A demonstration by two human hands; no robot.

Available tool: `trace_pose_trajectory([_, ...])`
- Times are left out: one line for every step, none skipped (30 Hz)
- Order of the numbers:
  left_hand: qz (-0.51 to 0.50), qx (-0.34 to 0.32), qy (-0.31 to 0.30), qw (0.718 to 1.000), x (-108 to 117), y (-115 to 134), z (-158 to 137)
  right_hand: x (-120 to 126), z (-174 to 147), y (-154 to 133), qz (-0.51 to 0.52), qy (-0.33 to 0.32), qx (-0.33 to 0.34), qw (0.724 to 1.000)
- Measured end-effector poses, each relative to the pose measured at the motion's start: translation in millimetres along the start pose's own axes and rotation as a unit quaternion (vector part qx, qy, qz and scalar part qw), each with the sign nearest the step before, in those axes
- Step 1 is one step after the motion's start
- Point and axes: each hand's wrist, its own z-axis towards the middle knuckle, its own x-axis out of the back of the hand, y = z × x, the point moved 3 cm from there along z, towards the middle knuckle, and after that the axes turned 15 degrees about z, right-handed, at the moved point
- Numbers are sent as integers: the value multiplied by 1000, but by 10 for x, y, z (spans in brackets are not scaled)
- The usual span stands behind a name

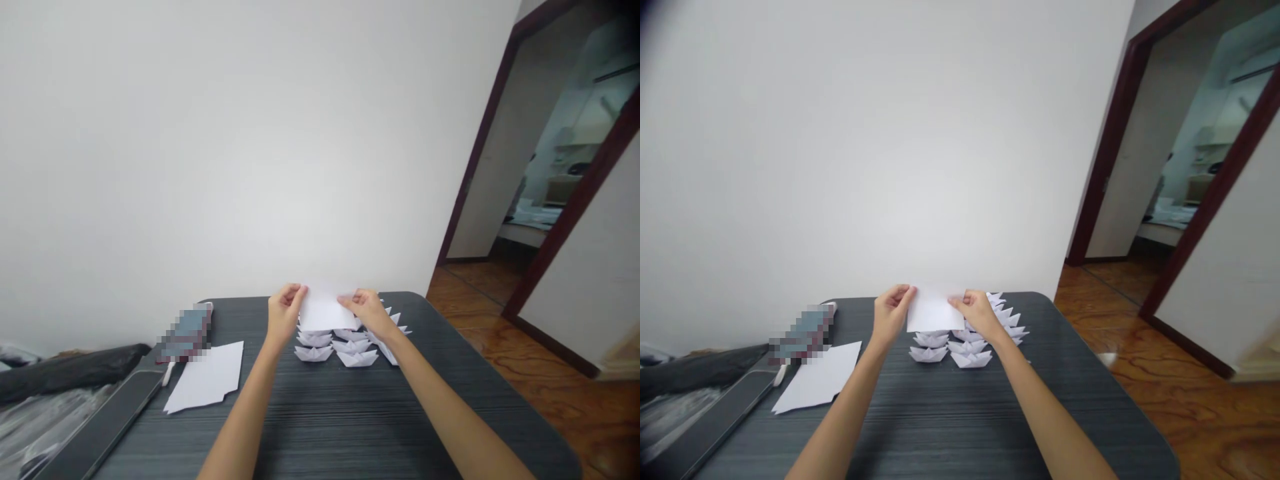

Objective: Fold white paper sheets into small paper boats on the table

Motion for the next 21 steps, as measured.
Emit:
trace_pose_trajectory([-15, 4, -33, 999, -58, -43, 39, 84, 39, -2, -12, -11, 9, 1000])
trace_pose_trajectory([-34, 18, -80, 996, -113, -92, 74, 152, 72, -6, -20, -36, 14, 999])
trace_pose_trajectory([-56, 42, -128, 989, -161, -142, 102, 208, 98, -14, -30, -64, 18, 997])
trace_pose_trajectory([-78, 67, -179, 978, -207, -185, 119, 247, 115, -21, -48, -93, 19, 994])
trace_pose_trajectory([-94, 91, -229, 965, -248, -217, 122, 270, 123, -27, -68, -120, 21, 990])
trace_pose_trajectory([-101, 108, -272, 951, -284, -237, 114, 277, 125, -31, -90, -143, 23, 985])
trace_pose_trajectory([-99, 115, -310, 939, -317, -243, 94, 269, 122, -31, -111, -163, 26, 980])
trace_pose_trajectory([-89, 113, -344, 928, -348, -240, 65, 251, 114, -29, -127, -178, 32, 975])
trace_pose_trajectory([-77, 107, -373, 919, -376, -232, 28, 227, 103, -24, -137, -189, 39, 972])
trace_pose_trajectory([-69, 102, -399, 908, -403, -222, -16, 203, 90, -18, -140, -197, 44, 969])
trace_pose_trajectory([-70, 105, -421, 898, -429, -217, -61, 184, 75, -13, -135, -201, 44, 969])
trace_pose_trajectory([-80, 114, -435, 889, -450, -215, -105, 176, 58, -9, -123, -201, 39, 971])
trace_pose_trajectory([-101, 128, -442, 882, -468, -218, -143, 181, 40, -9, -106, -197, 28, 974])
trace_pose_trajectory([-128, 145, -441, 876, -483, -222, -175, 199, 20, -16, -82, -188, 14, 979])
trace_pose_trajectory([-162, 160, -435, 871, -497, -228, -200, 228, -2, -31, -53, -178, 3, 983])
trace_pose_trajectory([-198, 171, -426, 866, -510, -232, -220, 262, -25, -54, -21, -167, -1, 986])
trace_pose_trajectory([-234, 180, -414, 861, -524, -236, -234, 294, -49, -86, 11, -161, 8, 987])
trace_pose_trajectory([-269, 188, -401, 855, -538, -239, -246, 317, -73, -116, 32, -165, 18, 986])
trace_pose_trajectory([-299, 196, -389, 849, -554, -241, -257, 328, -96, -141, 41, -174, 28, 984])
trace_pose_trajectory([-324, 203, -378, 843, -572, -242, -270, 326, -116, -158, 41, -187, 38, 981])
trace_pose_trajectory([-344, 210, -370, 837, -589, -239, -286, 314, -131, -162, 31, -199, 44, 979])
